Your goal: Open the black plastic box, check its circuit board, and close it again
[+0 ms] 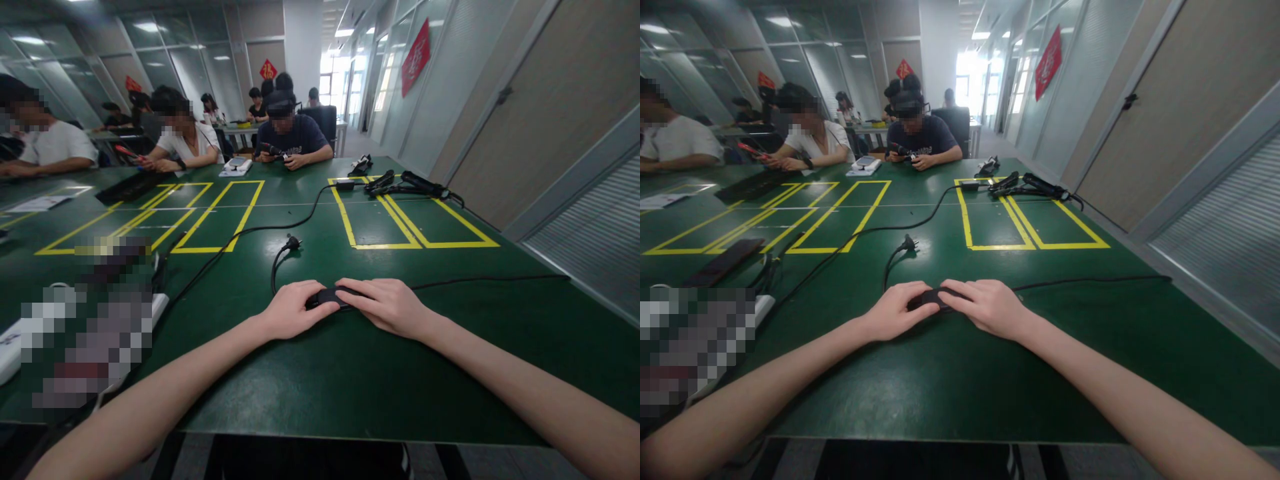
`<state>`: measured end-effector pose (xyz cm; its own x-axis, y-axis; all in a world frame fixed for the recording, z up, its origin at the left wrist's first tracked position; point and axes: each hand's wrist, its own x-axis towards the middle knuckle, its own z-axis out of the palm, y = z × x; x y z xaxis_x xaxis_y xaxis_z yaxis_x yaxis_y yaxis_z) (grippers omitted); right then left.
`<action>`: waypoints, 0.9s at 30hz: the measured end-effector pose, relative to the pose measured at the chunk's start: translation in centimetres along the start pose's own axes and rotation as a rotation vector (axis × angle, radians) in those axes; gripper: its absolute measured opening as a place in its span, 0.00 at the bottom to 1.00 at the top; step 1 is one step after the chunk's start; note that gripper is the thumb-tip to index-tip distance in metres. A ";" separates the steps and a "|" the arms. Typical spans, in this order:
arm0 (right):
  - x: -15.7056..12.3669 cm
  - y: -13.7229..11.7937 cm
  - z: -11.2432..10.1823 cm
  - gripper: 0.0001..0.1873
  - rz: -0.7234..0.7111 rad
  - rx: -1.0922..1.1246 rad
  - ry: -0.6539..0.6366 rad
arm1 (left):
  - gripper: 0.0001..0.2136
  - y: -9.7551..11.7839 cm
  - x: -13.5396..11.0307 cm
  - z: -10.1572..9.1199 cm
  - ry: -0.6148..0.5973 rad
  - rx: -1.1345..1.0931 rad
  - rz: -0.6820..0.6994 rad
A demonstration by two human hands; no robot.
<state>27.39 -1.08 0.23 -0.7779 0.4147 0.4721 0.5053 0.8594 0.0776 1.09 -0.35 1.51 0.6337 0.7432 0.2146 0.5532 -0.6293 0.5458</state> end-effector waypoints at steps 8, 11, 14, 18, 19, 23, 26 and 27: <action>0.9 -0.2 -0.1 0.24 0.224 0.271 -0.086 | 0.13 -0.9 0.0 0.7 0.200 0.169 0.146; 0.8 -0.3 -0.2 0.15 0.248 0.300 -0.083 | 0.13 -1.1 0.0 0.8 0.198 0.268 0.230; 0.7 -0.3 -0.2 0.15 0.240 0.266 -0.074 | 0.15 -1.1 -0.1 0.7 0.164 0.271 0.213; 0.6 -0.3 0.0 0.16 0.253 0.240 -0.086 | 0.16 -1.0 -0.2 0.4 0.088 0.262 0.175; 0.6 -0.3 0.1 0.16 0.255 0.242 -0.084 | 0.16 -1.0 -0.2 0.4 0.078 0.272 0.178; 0.5 -0.2 0.2 0.19 0.229 0.264 -0.066 | 0.17 -1.1 -0.2 0.4 0.084 0.295 0.191; 0.5 -0.1 0.3 0.17 0.216 0.263 -0.058 | 0.18 -1.2 -0.2 0.4 0.118 0.264 0.178; 0.5 -0.1 0.3 0.17 0.212 0.260 -0.058 | 0.19 -1.2 -0.2 0.4 0.127 0.256 0.176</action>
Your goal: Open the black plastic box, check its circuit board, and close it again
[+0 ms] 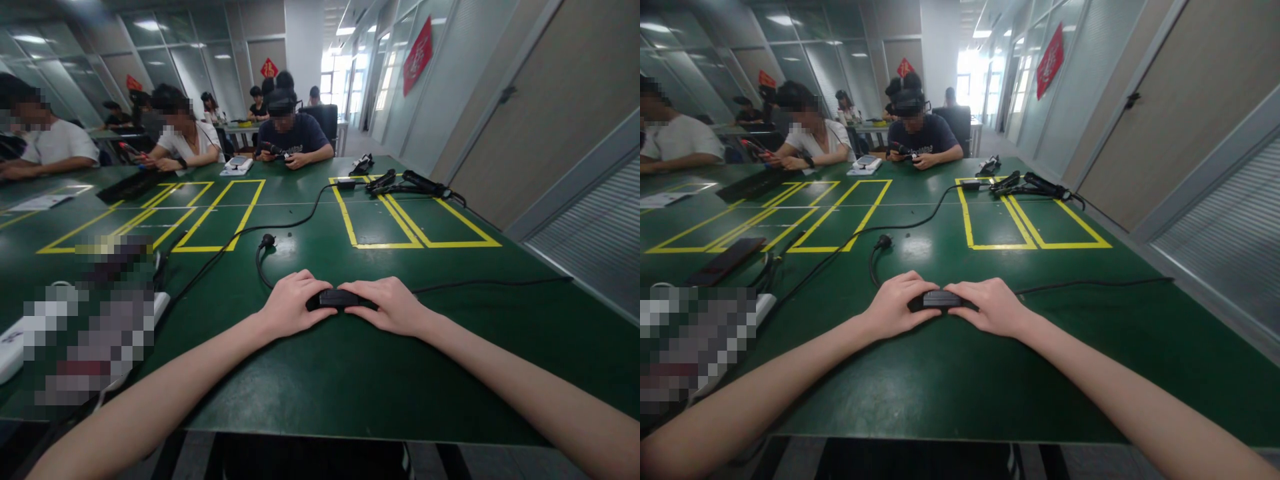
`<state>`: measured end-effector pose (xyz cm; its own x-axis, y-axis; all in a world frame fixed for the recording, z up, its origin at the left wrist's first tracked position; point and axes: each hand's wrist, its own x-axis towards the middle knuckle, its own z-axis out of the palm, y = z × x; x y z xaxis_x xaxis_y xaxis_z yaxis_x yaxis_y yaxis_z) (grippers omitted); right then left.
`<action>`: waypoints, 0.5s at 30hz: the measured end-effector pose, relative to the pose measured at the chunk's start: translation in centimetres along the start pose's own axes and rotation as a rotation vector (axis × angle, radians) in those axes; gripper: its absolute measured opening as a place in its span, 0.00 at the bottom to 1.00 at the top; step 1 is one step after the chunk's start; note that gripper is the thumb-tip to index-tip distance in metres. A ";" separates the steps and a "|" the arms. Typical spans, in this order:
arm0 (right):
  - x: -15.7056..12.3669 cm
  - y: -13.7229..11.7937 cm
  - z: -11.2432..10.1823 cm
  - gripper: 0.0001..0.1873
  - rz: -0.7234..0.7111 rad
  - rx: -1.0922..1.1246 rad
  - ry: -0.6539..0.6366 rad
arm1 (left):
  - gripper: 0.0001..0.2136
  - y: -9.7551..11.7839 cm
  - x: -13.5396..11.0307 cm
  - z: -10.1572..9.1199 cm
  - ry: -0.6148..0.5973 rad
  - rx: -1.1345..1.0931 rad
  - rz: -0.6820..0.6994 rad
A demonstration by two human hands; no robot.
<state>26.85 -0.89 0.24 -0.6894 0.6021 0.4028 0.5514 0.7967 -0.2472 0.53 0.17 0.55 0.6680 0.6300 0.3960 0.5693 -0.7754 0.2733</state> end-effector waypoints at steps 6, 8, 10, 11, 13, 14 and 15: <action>0.3 -0.6 0.2 0.27 -0.053 -0.079 -0.006 | 0.18 0.1 -0.2 0.2 0.057 -0.002 0.051; 0.4 -1.0 0.3 0.29 -0.082 -0.135 -0.026 | 0.18 0.1 -0.3 0.2 0.064 -0.019 0.031; 0.5 -1.2 0.4 0.27 -0.095 -0.151 -0.040 | 0.17 0.2 -0.3 0.2 0.054 -0.027 0.019; 0.5 -1.2 0.4 0.26 -0.087 -0.136 -0.030 | 0.16 0.2 -0.2 0.0 0.059 -0.027 0.031; 0.4 -0.6 0.0 0.25 -0.016 -0.045 0.031 | 0.19 0.3 -0.1 -0.3 0.133 -0.003 0.080; 0.3 0.0 -0.4 0.24 0.049 0.023 0.086 | 0.21 0.4 -0.1 -0.5 0.182 0.024 0.114; 0.2 0.8 -0.8 0.23 0.133 0.099 0.157 | 0.23 0.4 -0.1 -0.7 0.230 0.053 0.139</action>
<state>27.57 -0.15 0.84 -0.5278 0.6930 0.4910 0.5784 0.7167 -0.3898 0.37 -0.22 1.29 0.6184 0.4866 0.6171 0.5078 -0.8467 0.1588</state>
